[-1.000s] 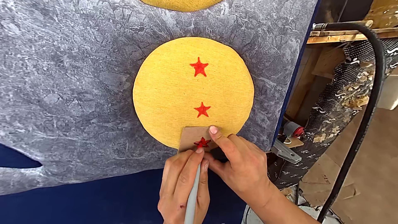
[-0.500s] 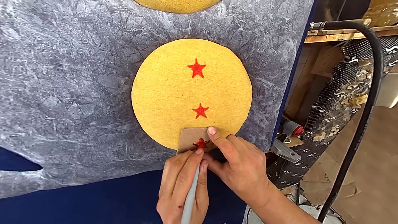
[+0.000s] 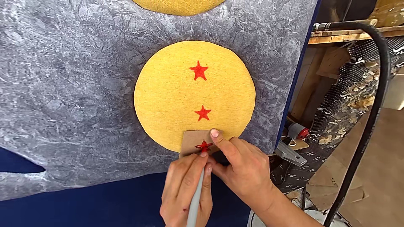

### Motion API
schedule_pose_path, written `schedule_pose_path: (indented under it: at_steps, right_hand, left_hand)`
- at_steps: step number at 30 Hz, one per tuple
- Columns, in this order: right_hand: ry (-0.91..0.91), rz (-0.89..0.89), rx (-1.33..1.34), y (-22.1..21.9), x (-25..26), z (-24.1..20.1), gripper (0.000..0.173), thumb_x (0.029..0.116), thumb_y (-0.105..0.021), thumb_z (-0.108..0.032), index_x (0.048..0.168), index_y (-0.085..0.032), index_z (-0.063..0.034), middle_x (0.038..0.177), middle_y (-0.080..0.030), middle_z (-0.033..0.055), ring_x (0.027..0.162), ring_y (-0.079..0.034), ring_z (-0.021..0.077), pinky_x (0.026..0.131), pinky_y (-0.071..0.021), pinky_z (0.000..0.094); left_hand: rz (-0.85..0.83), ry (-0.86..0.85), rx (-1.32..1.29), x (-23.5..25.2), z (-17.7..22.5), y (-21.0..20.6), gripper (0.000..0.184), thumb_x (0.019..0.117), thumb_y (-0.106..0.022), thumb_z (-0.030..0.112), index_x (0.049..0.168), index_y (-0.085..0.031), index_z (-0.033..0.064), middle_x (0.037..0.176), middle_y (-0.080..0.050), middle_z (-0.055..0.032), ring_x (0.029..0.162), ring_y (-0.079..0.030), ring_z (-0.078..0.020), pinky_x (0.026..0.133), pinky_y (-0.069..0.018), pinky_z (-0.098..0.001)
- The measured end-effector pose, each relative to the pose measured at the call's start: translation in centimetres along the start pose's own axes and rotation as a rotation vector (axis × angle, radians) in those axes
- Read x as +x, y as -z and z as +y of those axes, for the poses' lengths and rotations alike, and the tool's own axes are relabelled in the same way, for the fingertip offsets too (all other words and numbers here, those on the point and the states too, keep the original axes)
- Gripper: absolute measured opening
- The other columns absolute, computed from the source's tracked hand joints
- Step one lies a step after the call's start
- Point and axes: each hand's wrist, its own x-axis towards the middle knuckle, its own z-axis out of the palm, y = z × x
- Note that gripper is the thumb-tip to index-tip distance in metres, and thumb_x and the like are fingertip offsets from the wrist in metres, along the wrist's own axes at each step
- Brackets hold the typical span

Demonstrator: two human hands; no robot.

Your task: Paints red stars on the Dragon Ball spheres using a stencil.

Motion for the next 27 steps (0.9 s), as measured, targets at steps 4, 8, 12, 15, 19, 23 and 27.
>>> schedule_pose_path:
  at_steps: [4,8,12,15,19,23,27]
  right_hand:
    - [-0.002,0.005,0.001,0.0,0.1,0.0,0.047,0.09,-0.075,-0.046,0.132,-0.07,-0.0253,0.069,-0.054,-0.0022,0.059,-0.054,0.012,0.051,-0.0426,0.0266]
    - [0.0,0.008,-0.002,0.0,0.0,-0.1,0.047,0.0902,-0.075,-0.046,0.132,-0.07,-0.0254,0.069,-0.054,-0.0025,0.058,-0.053,0.0121,0.05,-0.0424,0.0264]
    - [-0.001,0.019,-0.021,-0.1,0.1,-0.2,0.049,0.0873,-0.078,-0.046,0.132,-0.071,-0.0259,0.068,-0.055,-0.0031,0.058,-0.054,0.012,0.05,-0.0428,0.0268]
    - [-0.012,0.017,-0.023,0.0,0.0,-0.3,0.049,0.0874,-0.078,-0.046,0.132,-0.071,-0.0266,0.068,-0.055,-0.0027,0.058,-0.055,0.0131,0.05,-0.0438,0.0282]
    - [-0.012,0.01,0.0,0.3,0.1,-0.5,0.051,0.0871,-0.078,-0.043,0.134,-0.07,-0.0255,0.071,-0.059,-0.0014,0.061,-0.058,0.0152,0.052,-0.0478,0.0304]
    - [-0.012,-0.047,0.047,1.0,0.1,-0.3,0.056,0.0884,-0.078,-0.042,0.14,-0.066,-0.0248,0.076,-0.063,-0.0002,0.067,-0.062,0.0167,0.056,-0.0521,0.0328]
    - [-0.026,-0.147,0.238,4.0,-1.2,0.1,0.063,0.0942,-0.074,-0.037,0.152,-0.053,-0.0221,0.085,-0.066,-0.0003,0.07,-0.063,0.0135,0.059,-0.0563,0.0334]
  left_hand:
    - [0.031,0.023,0.018,0.2,0.3,0.0,0.019,0.1014,-0.065,0.021,0.116,-0.072,0.0112,0.104,-0.069,-0.0029,0.098,-0.067,-0.0113,0.085,-0.0563,-0.0245]
    - [0.038,0.039,-0.021,-0.1,0.2,0.2,0.019,0.1017,-0.065,0.022,0.116,-0.072,0.0122,0.105,-0.07,-0.0022,0.099,-0.068,-0.0121,0.085,-0.0577,-0.0261]
    - [-0.076,-0.025,0.005,0.5,-0.7,3.7,0.03,0.1085,-0.05,0.025,0.137,-0.059,0.0283,0.115,-0.069,0.004,0.104,-0.068,-0.0099,0.087,-0.0572,-0.0259]
    - [-0.173,-0.164,0.114,2.4,-1.8,5.6,0.037,0.1034,-0.06,0.019,0.14,-0.056,0.027,0.133,-0.066,-0.0005,0.122,-0.064,-0.0183,0.099,-0.0552,-0.0353]
    - [-0.424,-0.394,0.255,4.9,-3.7,6.0,0.056,0.0968,-0.073,0.027,0.148,-0.05,0.0257,0.161,-0.044,-0.001,0.15,-0.041,-0.0252,0.121,-0.0378,-0.0514]
    - [-0.452,-0.527,0.315,5.7,-4.4,5.8,0.05,0.0992,-0.068,0.019,0.146,-0.052,0.0216,0.16,-0.046,-0.0041,0.149,-0.041,-0.0234,0.122,-0.0357,-0.0484]
    - [-0.454,-0.491,0.248,6.4,-3.6,6.4,0.05,0.0972,-0.07,0.017,0.145,-0.054,0.0197,0.156,-0.049,-0.0071,0.146,-0.045,-0.0274,0.119,-0.0397,-0.0503]
